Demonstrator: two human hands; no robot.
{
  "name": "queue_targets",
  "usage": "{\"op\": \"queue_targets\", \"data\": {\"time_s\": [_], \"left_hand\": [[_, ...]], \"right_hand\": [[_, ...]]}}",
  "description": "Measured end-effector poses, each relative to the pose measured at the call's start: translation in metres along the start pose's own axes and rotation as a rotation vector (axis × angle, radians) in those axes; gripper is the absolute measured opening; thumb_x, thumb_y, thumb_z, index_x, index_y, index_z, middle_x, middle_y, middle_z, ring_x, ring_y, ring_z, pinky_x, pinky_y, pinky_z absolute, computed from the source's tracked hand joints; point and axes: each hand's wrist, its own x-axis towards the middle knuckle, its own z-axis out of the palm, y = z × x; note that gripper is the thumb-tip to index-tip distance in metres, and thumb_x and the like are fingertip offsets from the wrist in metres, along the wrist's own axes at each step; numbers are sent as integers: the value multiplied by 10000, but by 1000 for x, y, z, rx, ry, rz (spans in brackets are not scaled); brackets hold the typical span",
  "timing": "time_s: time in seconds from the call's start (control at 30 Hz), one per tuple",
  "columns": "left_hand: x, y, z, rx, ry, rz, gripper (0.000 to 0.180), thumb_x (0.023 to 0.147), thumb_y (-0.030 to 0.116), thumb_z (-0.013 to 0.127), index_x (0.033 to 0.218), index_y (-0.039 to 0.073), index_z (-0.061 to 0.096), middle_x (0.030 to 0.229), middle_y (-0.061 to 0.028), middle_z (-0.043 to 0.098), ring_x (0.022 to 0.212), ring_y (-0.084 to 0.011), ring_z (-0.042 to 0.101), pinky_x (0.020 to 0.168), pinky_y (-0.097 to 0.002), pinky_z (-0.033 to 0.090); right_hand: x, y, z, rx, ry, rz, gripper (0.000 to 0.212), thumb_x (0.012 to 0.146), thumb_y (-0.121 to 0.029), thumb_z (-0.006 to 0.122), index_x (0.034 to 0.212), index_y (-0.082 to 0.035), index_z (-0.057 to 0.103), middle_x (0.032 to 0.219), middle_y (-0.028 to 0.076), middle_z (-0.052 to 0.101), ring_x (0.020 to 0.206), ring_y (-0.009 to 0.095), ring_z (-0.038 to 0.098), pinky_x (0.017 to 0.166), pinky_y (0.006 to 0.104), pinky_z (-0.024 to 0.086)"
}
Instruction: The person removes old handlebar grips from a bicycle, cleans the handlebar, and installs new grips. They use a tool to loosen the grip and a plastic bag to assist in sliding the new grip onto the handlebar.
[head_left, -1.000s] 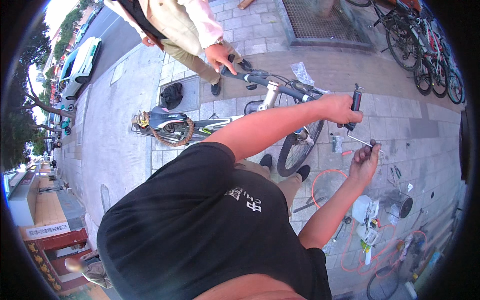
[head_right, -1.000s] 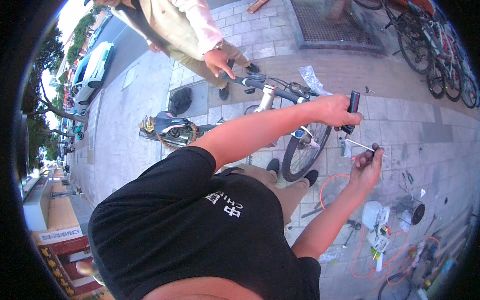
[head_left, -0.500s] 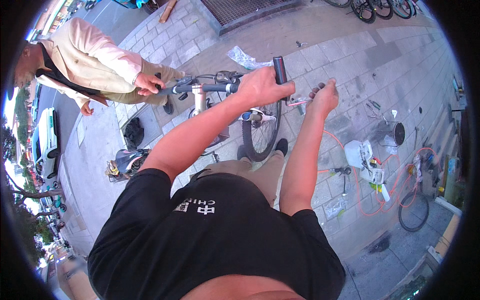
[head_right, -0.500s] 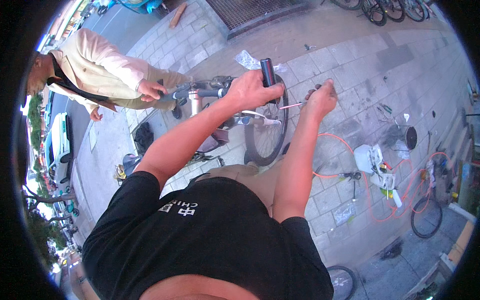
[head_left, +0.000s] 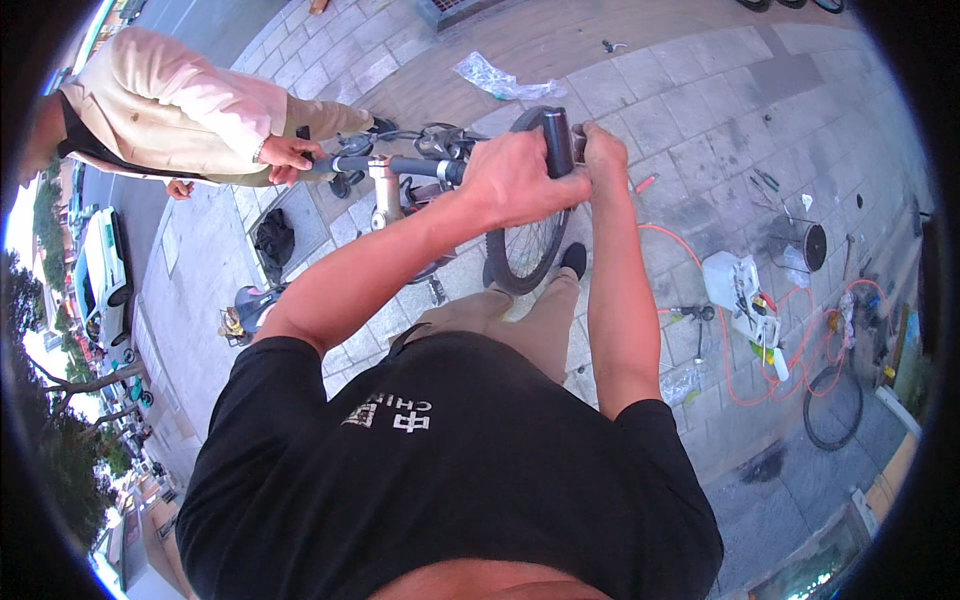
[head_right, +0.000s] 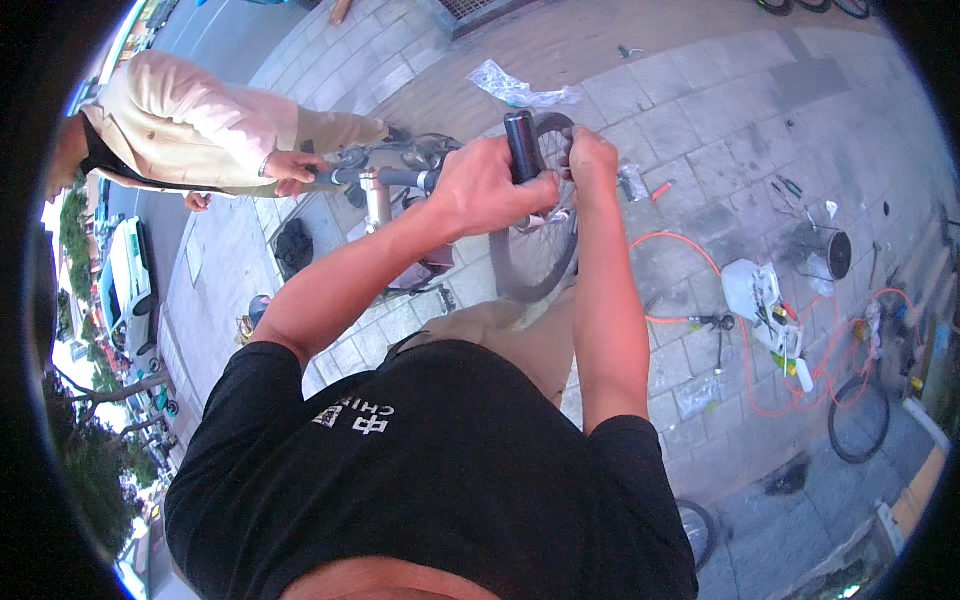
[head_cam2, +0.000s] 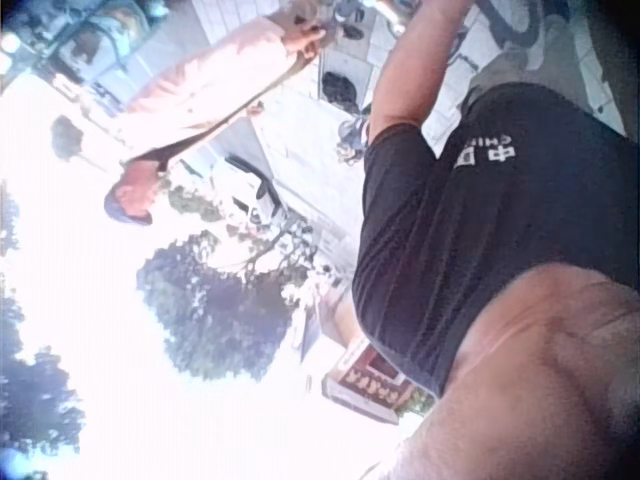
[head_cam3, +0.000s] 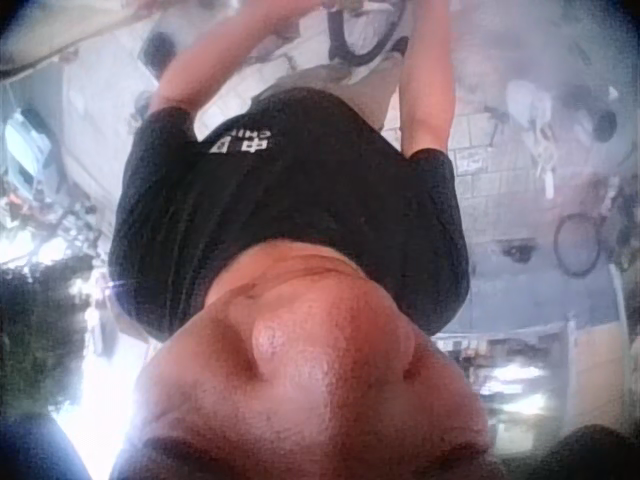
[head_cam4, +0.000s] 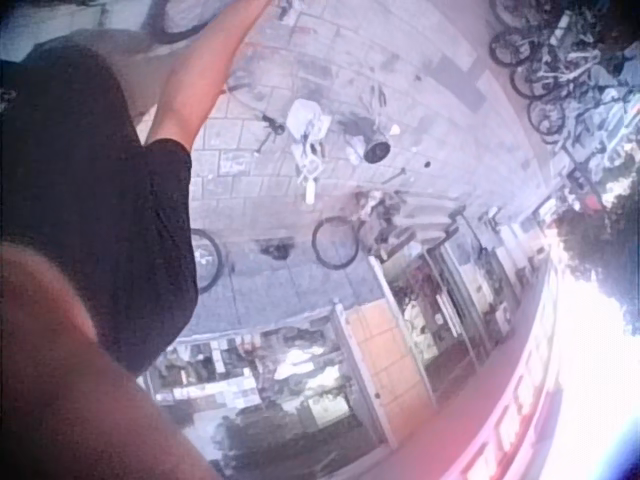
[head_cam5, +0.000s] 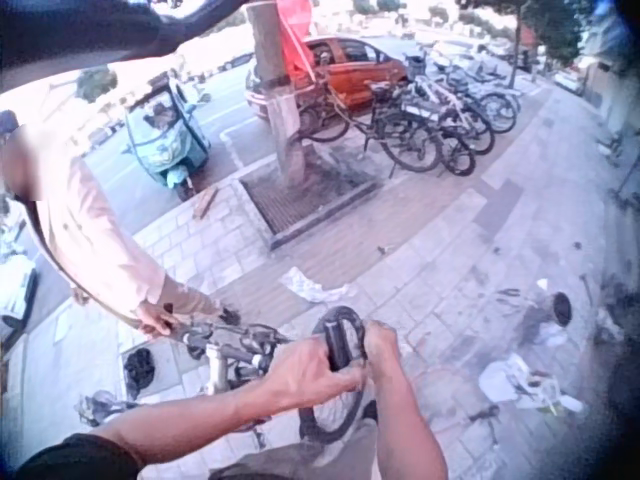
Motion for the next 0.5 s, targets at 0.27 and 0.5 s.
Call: {"op": "queue_targets", "data": {"time_s": [0.27, 0.5], "left_hand": [[3, -4, 8, 103, 78, -21, 481, 735, 515, 715, 838, 46, 723, 772, -185, 729, 797, -398, 727, 765, -469, 573], [1, 5, 2, -16, 64, -62, 466, 788, 513, 698, 871, 57, 749, 747, -160, 724, 775, -348, 745, 736, -446, 573]], "right_hand": [[26, 32, 25, 126, -241, -198, 321, 939, -257, 623, 967, 40, 741, 822, 111, 688, 706, 202, 637, 661, 383, 528], [-37, 48, 25, 596, 106, -572, 273, 1023, -136, 542, 1180, 55, 658, 1031, 125, 738, 929, 203, 685, 922, 356, 546]]}}
